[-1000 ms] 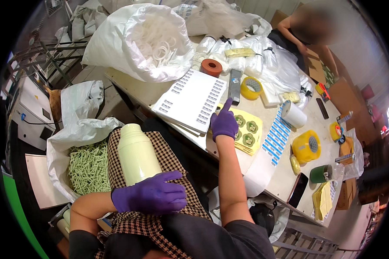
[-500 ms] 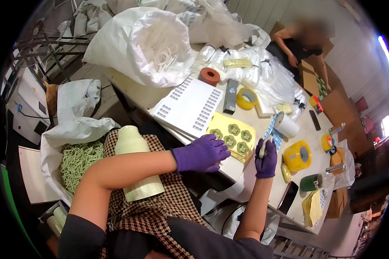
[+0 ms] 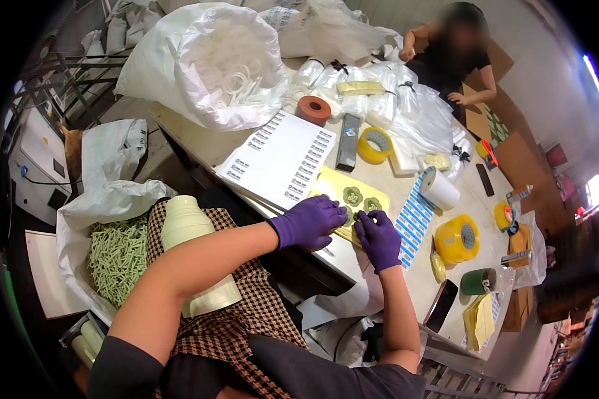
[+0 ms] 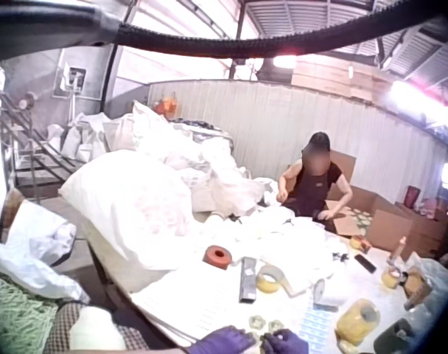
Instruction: The person applies stickers and labels to large light-colored jugs, then places them onto a conveyor belt or into a processing machine.
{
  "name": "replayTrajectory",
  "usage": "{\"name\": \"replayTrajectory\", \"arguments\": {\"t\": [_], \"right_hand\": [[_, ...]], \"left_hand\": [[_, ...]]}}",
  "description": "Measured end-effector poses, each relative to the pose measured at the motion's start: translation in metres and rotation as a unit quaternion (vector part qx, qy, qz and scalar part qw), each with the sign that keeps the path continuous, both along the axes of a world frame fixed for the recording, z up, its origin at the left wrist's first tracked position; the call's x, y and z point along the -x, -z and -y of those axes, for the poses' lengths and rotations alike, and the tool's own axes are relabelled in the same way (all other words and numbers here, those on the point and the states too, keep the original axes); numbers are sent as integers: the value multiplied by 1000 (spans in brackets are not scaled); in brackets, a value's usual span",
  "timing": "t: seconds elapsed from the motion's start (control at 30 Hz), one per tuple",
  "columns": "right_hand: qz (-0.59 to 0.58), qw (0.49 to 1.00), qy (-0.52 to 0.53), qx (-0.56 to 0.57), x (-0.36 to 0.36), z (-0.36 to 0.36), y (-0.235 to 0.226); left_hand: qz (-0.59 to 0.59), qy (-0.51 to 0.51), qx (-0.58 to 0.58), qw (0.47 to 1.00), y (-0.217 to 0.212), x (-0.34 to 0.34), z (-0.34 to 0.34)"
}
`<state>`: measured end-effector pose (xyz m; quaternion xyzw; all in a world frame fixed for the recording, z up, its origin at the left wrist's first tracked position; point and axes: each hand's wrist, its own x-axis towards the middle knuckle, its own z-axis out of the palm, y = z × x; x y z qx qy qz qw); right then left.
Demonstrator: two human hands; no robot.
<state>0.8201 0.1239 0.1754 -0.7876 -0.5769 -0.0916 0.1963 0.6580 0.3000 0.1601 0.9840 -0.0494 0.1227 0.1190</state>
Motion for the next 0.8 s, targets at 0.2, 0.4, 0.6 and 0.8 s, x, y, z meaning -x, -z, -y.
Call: {"name": "replayTrajectory", "arguments": {"t": [0.2,0.4,0.6,0.8], "right_hand": [[53,999,4,8,-5,-13,2],[58,994,-21,91,-15,-20,-11],[-20,988,-31,150,-33,-19,-1],[-494,854,150,-65,-79,-47,-37]], "left_hand": [[-31,1,-28,999,-2,-2,0],[-17,11,-19,1000,2,-2,-2],[-11,6,-30,999,5,-2,0],[-13,1,-33,999,4,-2,1]]}}
